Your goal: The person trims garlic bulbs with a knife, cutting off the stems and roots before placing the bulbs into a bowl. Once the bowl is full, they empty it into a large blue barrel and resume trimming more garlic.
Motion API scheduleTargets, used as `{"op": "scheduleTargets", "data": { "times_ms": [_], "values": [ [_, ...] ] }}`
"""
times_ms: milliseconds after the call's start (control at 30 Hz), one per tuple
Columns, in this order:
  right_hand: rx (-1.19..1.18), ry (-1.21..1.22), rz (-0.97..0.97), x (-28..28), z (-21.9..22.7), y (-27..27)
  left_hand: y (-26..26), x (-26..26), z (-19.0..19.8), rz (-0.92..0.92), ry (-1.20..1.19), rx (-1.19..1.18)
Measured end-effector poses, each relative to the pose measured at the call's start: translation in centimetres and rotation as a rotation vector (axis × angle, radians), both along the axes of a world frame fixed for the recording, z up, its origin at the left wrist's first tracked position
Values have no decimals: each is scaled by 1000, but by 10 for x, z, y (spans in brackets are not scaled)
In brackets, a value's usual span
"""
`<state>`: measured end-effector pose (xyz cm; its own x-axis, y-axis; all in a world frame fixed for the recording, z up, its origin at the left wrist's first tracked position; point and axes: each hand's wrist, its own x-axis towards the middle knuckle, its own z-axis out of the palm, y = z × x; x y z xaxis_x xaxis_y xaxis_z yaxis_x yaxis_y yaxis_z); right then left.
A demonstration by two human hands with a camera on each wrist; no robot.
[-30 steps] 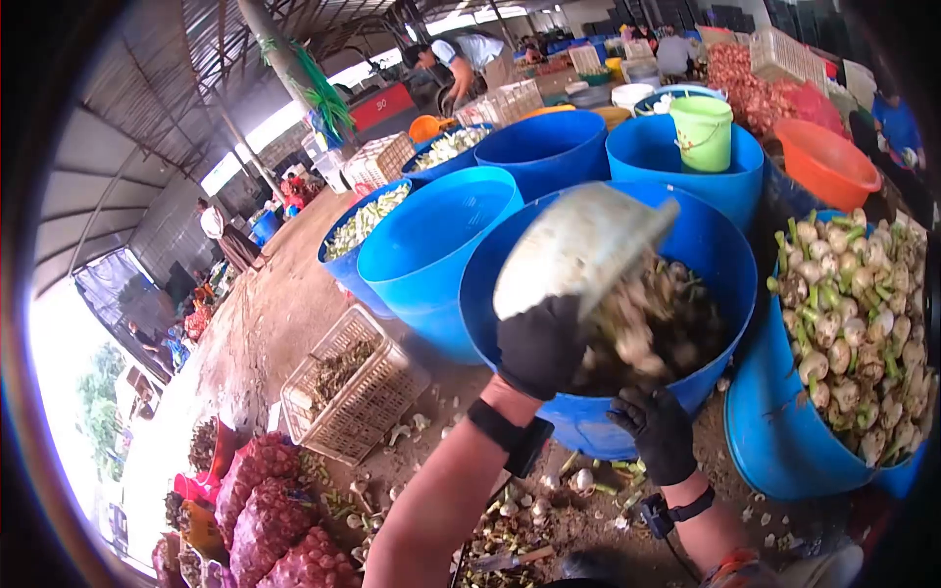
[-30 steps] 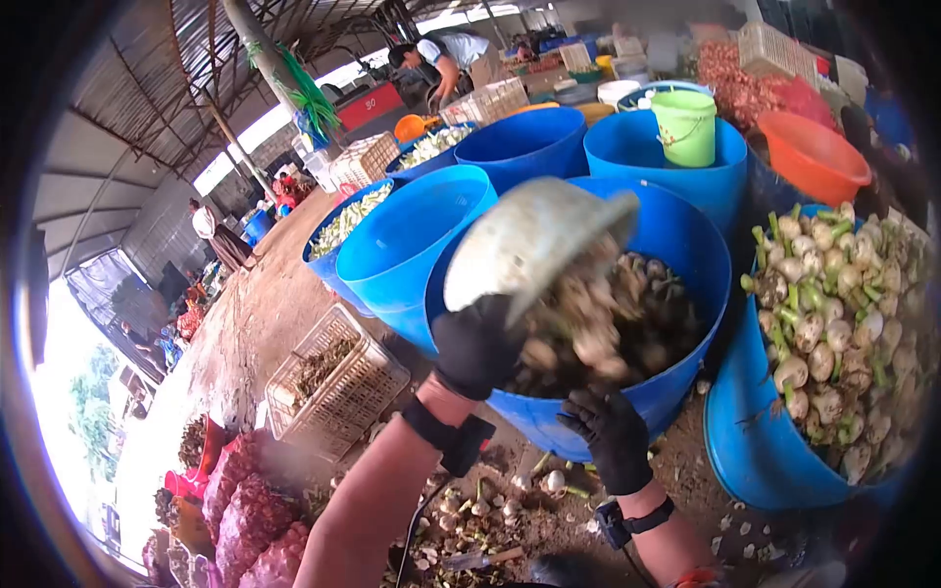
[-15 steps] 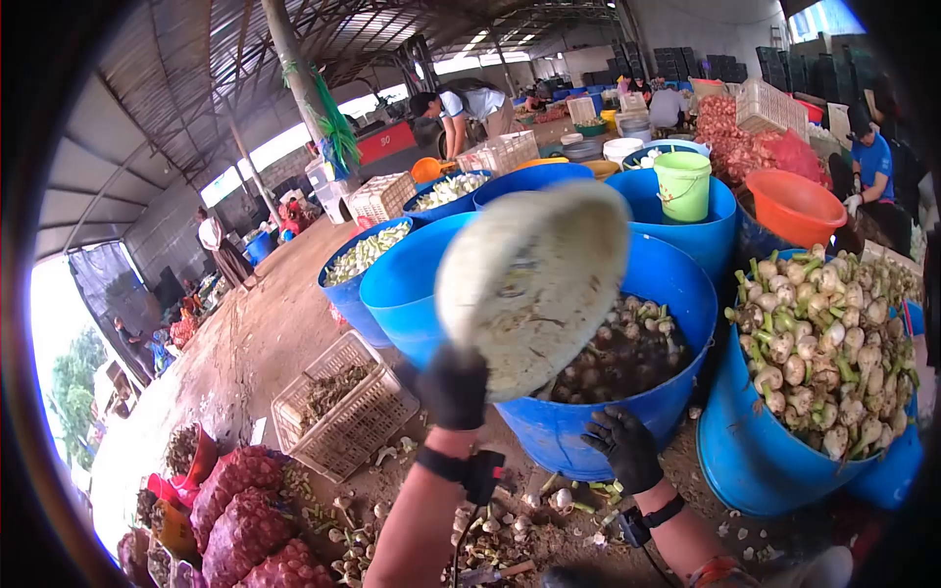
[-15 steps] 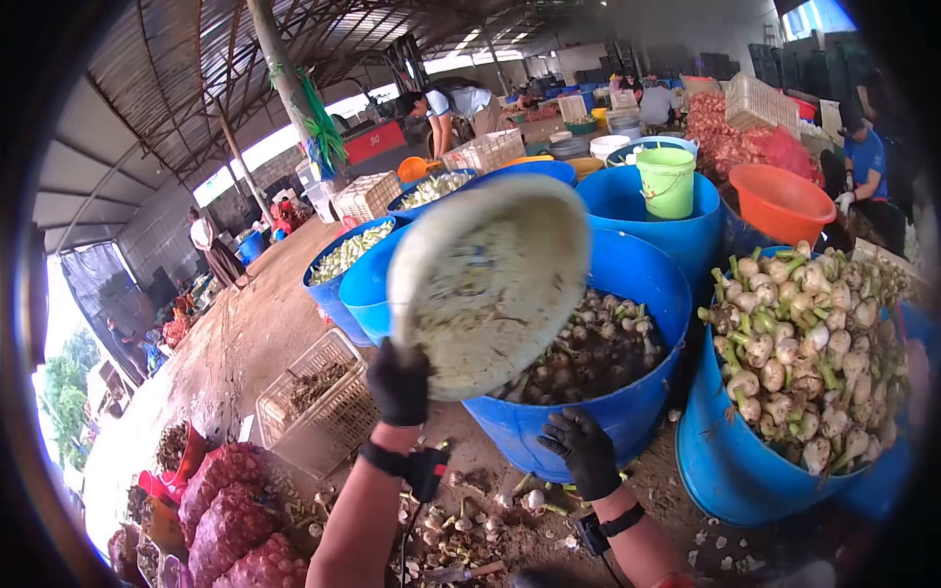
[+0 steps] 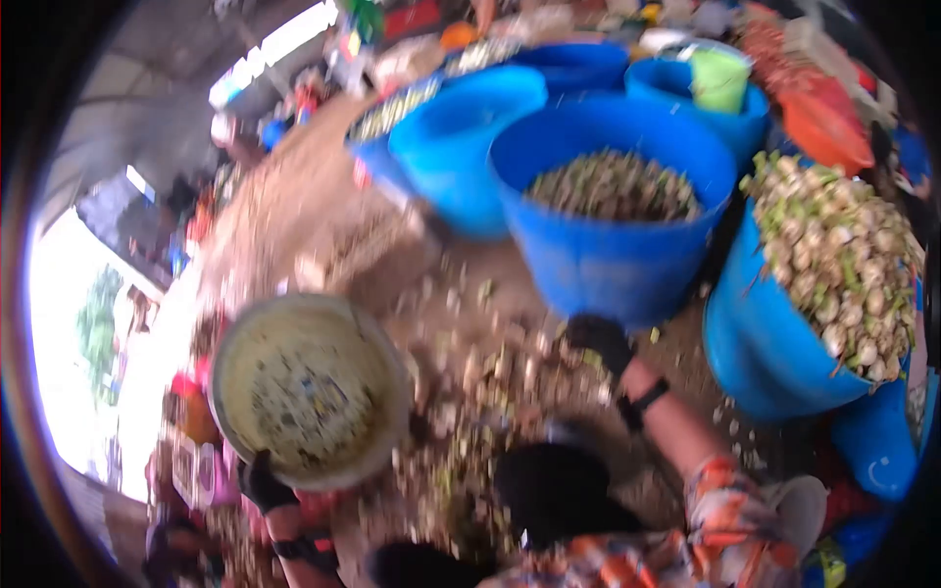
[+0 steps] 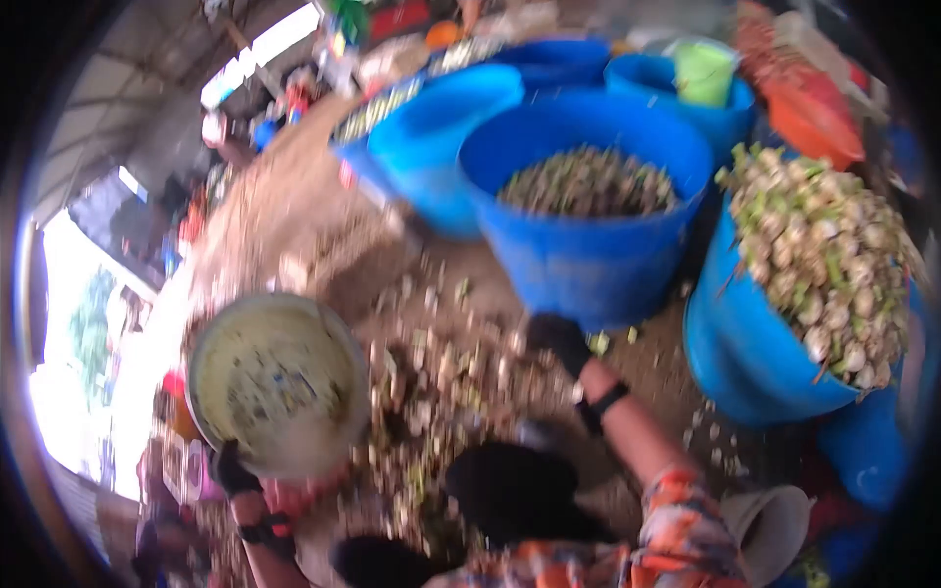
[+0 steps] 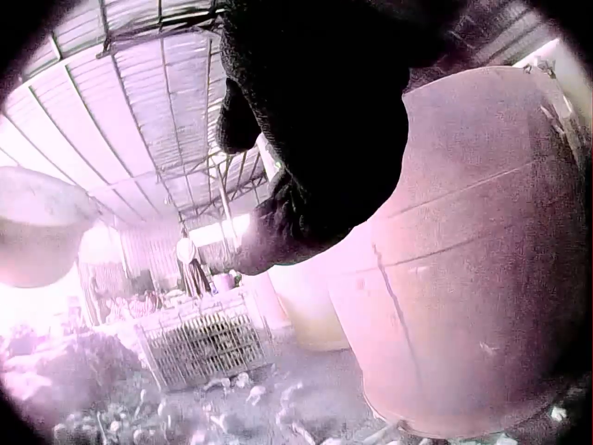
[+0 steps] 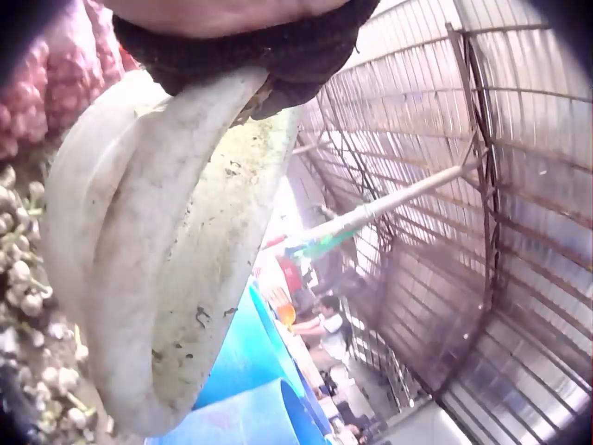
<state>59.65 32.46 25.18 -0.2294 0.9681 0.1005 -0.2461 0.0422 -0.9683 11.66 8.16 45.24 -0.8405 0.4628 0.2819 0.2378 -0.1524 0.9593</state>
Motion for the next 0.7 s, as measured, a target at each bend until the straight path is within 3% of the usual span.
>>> {"op": "scheduleTargets", "data": {
  "times_ms": [33,67,133,167,233,267,333,367,467,600,700],
  "values": [
    [-221,92,89,-3,-7,-2,-44,-35,-8,-20,-84,5],
    [93,-314,262,-1,-94,43,-90,-51,-6,41,-138,-55],
    [-390,-63,83,-30,-43,-4,-153,-45,6,161,-126,-13],
    [-404,-73,112,-38,-71,-1,-181,-42,8,192,-130,-27],
    [-217,-301,164,-42,-149,11,-234,-34,7,78,-367,74],
    [-223,-310,174,-45,-157,6,-243,-24,7,90,-374,69],
    [-62,-855,277,-53,-168,-12,-253,3,1,222,-369,130],
    [-102,-961,324,-59,-168,-20,-261,5,-6,235,-378,119],
    [25,-1193,301,-79,-179,-42,-269,8,-34,360,-479,132],
    [65,-1311,481,-112,-171,-46,-252,9,-64,276,-575,111],
    [224,-1411,573,-133,-211,-41,-229,18,-80,363,-587,52]
  ]
}}
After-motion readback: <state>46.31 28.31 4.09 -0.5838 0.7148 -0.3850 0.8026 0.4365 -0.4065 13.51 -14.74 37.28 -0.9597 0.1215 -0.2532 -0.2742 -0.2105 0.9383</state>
